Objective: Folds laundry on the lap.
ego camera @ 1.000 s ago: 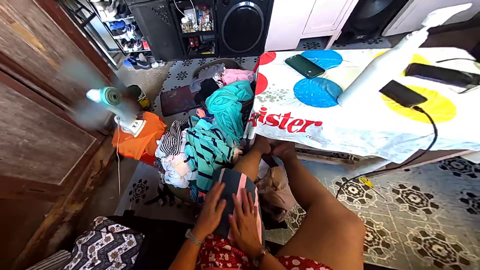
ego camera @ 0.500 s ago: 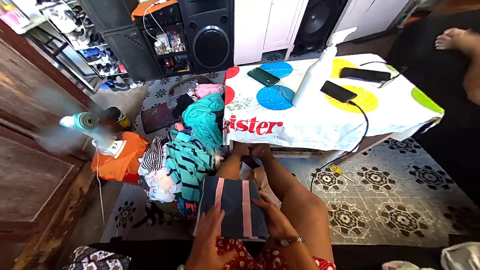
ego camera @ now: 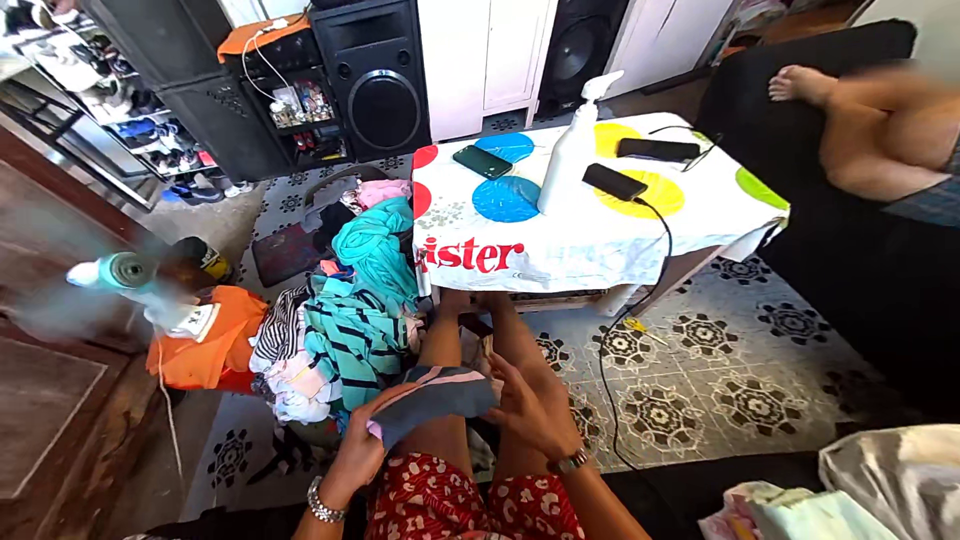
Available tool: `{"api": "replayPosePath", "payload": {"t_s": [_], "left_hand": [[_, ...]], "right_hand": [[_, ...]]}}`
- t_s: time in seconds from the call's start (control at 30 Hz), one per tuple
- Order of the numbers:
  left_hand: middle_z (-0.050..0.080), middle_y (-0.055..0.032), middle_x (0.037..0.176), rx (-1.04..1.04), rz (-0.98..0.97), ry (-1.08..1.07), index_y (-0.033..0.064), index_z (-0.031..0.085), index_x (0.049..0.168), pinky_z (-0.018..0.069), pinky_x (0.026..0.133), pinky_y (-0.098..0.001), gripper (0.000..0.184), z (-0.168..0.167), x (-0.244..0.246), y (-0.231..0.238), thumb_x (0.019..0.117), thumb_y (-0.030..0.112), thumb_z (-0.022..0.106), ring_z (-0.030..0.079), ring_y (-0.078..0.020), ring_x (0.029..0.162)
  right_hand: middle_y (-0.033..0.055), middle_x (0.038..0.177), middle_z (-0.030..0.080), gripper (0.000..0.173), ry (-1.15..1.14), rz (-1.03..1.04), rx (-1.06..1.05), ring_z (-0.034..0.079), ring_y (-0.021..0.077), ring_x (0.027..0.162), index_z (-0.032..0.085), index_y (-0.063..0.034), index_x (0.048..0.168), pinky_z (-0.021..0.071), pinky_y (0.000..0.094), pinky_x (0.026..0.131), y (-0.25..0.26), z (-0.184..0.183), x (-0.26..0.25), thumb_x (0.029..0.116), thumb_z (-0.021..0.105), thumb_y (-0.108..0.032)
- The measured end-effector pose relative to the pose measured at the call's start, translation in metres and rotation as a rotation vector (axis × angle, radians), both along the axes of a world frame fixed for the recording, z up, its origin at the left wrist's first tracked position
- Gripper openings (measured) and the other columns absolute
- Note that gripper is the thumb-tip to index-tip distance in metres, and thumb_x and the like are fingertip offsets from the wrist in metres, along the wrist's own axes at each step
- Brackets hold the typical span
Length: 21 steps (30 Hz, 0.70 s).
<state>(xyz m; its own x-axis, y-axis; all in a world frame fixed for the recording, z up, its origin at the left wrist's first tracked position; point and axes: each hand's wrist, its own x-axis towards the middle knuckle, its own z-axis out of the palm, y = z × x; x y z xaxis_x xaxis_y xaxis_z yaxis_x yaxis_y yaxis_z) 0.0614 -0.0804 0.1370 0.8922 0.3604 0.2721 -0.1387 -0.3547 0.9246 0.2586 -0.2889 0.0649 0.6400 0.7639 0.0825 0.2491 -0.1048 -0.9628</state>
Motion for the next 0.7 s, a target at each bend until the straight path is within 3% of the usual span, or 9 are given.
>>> {"api": "replayPosePath", "payload": {"t_s": [0.07, 0.13, 0.2, 0.3, 0.37, 0.43, 0.5, 0.6, 0.7], "left_hand": [[0.071, -0.006, 0.119, -0.08, 0.162, 0.055, -0.0092, 0.062, 0.124, 0.0528, 0.101, -0.024, 0.031, 0.021, -0.003, 0.01, 0.0979, 0.006, 0.054, 0.065, -0.0018, 0.11], [0.066, -0.0108, 0.116, -0.179, 0.387, 0.156, -0.012, 0.051, 0.13, 0.0541, 0.096, -0.0252, 0.039, 0.042, 0.001, 0.024, 0.0987, 0.01, 0.058, 0.064, -0.0042, 0.105], [0.068, -0.0066, 0.113, -0.266, 0.466, 0.094, -0.0081, 0.047, 0.134, 0.0574, 0.093, -0.0261, 0.041, 0.062, 0.01, 0.04, 0.1003, 0.013, 0.057, 0.067, -0.0048, 0.102], [0.07, -0.0009, 0.108, -0.394, 0.435, -0.06, -0.0004, 0.046, 0.133, 0.0595, 0.09, -0.0274, 0.032, 0.091, 0.02, 0.055, 0.1031, 0.009, 0.049, 0.069, -0.0063, 0.098], [0.072, 0.0022, 0.102, -0.42, 0.379, -0.122, 0.0051, 0.051, 0.126, 0.0604, 0.089, -0.0281, 0.024, 0.106, 0.022, 0.059, 0.1033, 0.007, 0.046, 0.071, -0.0066, 0.096], [0.075, 0.0037, 0.099, -0.419, 0.294, -0.173, 0.0108, 0.059, 0.117, 0.0615, 0.087, -0.0284, 0.019, 0.113, 0.018, 0.06, 0.1017, 0.009, 0.048, 0.072, -0.0068, 0.093], [0.077, 0.0044, 0.099, -0.419, 0.178, -0.225, 0.0181, 0.069, 0.11, 0.0615, 0.087, -0.0288, 0.013, 0.112, 0.009, 0.063, 0.0994, 0.018, 0.061, 0.073, -0.0067, 0.093], [0.077, 0.0059, 0.101, -0.419, 0.076, -0.228, 0.023, 0.075, 0.107, 0.0606, 0.089, -0.0278, 0.016, 0.106, 0.001, 0.069, 0.0943, 0.031, 0.072, 0.072, -0.0052, 0.095], [0.076, 0.0052, 0.099, -0.371, 0.169, -0.076, 0.0141, 0.066, 0.114, 0.0605, 0.088, -0.0275, 0.016, 0.095, 0.008, 0.077, 0.0986, 0.019, 0.062, 0.072, -0.0057, 0.094]], "right_hand": [[0.0244, 0.159, 0.038, 0.079, 0.0, 0.14, 0.208, 0.043, 0.0267, 0.144, 0.047, 0.0038, 0.148, 0.0438, 0.0383, 0.114, 0.036, 0.014, 0.01, 0.0818, 0.079, -0.024], [0.0135, 0.144, 0.057, 0.041, 0.105, 0.155, 0.355, 0.053, 0.0134, 0.133, 0.063, 0.0041, 0.13, 0.0462, 0.0324, 0.111, 0.068, 0.038, 0.02, 0.0927, 0.06, -0.011], [0.0047, 0.124, 0.069, 0.035, 0.276, 0.165, 0.431, 0.063, 0.0076, 0.115, 0.064, 0.0014, 0.127, 0.051, 0.0313, 0.103, 0.088, 0.064, 0.03, 0.0978, 0.054, -0.014], [0.0012, 0.137, 0.062, 0.09, 0.39, 0.378, 0.489, 0.059, 0.0123, 0.125, 0.038, -0.0095, 0.154, 0.048, 0.037, 0.108, 0.097, 0.076, 0.047, 0.0852, 0.074, -0.055], [0.0004, 0.134, 0.063, 0.106, 0.294, 0.376, 0.401, 0.06, 0.0105, 0.124, 0.03, -0.0053, 0.156, 0.0507, 0.0332, 0.105, 0.098, 0.091, 0.047, 0.0757, 0.083, -0.048], [-0.0041, 0.123, 0.067, 0.073, 0.173, 0.324, 0.397, 0.063, 0.0043, 0.115, 0.046, -0.0039, 0.145, 0.0532, 0.0272, 0.102, 0.096, 0.113, 0.036, 0.0823, 0.078, -0.021], [-0.0139, 0.107, 0.072, 0.029, 0.089, 0.276, 0.507, 0.066, -0.0025, 0.1, 0.067, -0.0175, 0.117, 0.0571, 0.0226, 0.091, 0.09, 0.131, 0.026, 0.0901, 0.072, -0.011], [-0.0179, 0.098, 0.068, 0.015, -0.009, 0.343, 0.575, 0.063, -0.0063, 0.093, 0.071, -0.026, 0.103, 0.0561, 0.017, 0.082, 0.087, 0.146, 0.028, 0.0979, 0.065, -0.013], [-0.0155, 0.088, 0.072, 0.021, 0.054, 0.285, 0.474, 0.066, -0.0065, 0.081, 0.071, -0.0197, 0.097, 0.0569, 0.0164, 0.074, 0.096, 0.141, 0.03, 0.1029, 0.054, -0.009]]}}
